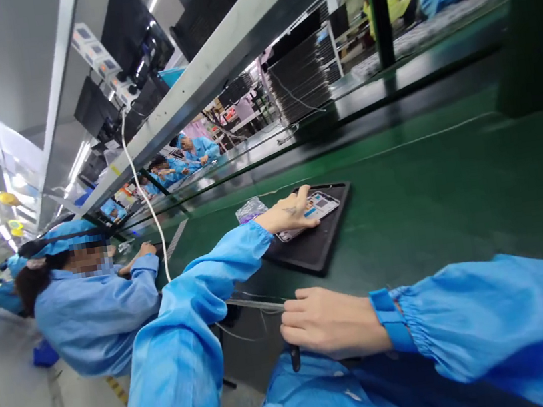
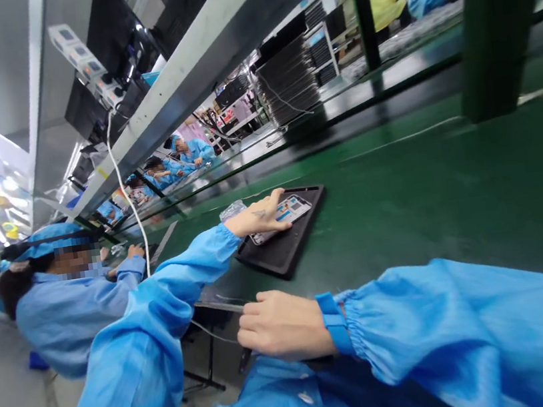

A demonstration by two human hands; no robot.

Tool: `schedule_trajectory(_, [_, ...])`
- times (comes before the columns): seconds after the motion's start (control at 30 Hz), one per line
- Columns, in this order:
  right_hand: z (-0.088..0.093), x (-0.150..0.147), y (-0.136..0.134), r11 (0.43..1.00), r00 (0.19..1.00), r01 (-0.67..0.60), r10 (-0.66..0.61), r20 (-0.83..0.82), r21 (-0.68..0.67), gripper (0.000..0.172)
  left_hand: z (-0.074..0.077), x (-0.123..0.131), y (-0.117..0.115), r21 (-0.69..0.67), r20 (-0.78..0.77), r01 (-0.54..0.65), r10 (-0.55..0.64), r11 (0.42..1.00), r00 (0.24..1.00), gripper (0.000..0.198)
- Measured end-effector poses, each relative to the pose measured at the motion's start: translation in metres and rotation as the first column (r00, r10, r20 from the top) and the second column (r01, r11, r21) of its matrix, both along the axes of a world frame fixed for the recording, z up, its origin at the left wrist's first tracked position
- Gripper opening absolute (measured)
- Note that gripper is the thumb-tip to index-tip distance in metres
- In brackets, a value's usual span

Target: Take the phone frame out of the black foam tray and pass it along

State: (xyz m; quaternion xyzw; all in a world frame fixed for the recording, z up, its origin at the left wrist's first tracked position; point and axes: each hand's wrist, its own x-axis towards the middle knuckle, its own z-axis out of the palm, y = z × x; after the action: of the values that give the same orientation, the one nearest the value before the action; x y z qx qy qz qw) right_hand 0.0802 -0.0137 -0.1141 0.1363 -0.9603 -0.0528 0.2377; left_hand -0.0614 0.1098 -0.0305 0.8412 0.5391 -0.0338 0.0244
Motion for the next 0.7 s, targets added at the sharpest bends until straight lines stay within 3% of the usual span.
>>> schedule_trajectory(0.23, [0.002, 0.0, -0.003, 0.999, 1.0, 0.009, -0.009, 0.02, 0.038, 0.01, 0.019, -0.025, -0.019, -0.096, -0.005, 0.156, -0.158, 0.983, 0.987, 0.093])
schedule_trajectory(0.47, [0.006, 0.001, -0.006, 1.0, 0.999, 0.023, -0.023, 0.037, 0.016, 0.009, 0.026, -0.048, -0.028, -0.179, -0.025, 0.292, -0.301, 0.939, 0.953, 0.084])
schedule_trajectory(0.7, [0.009, 0.002, -0.007, 1.0, 0.994, 0.024, -0.024, 0.104, 0.002, 0.008, 0.028, -0.042, -0.026, -0.31, -0.26, 0.173, -0.258, 0.935, 0.931, 0.096])
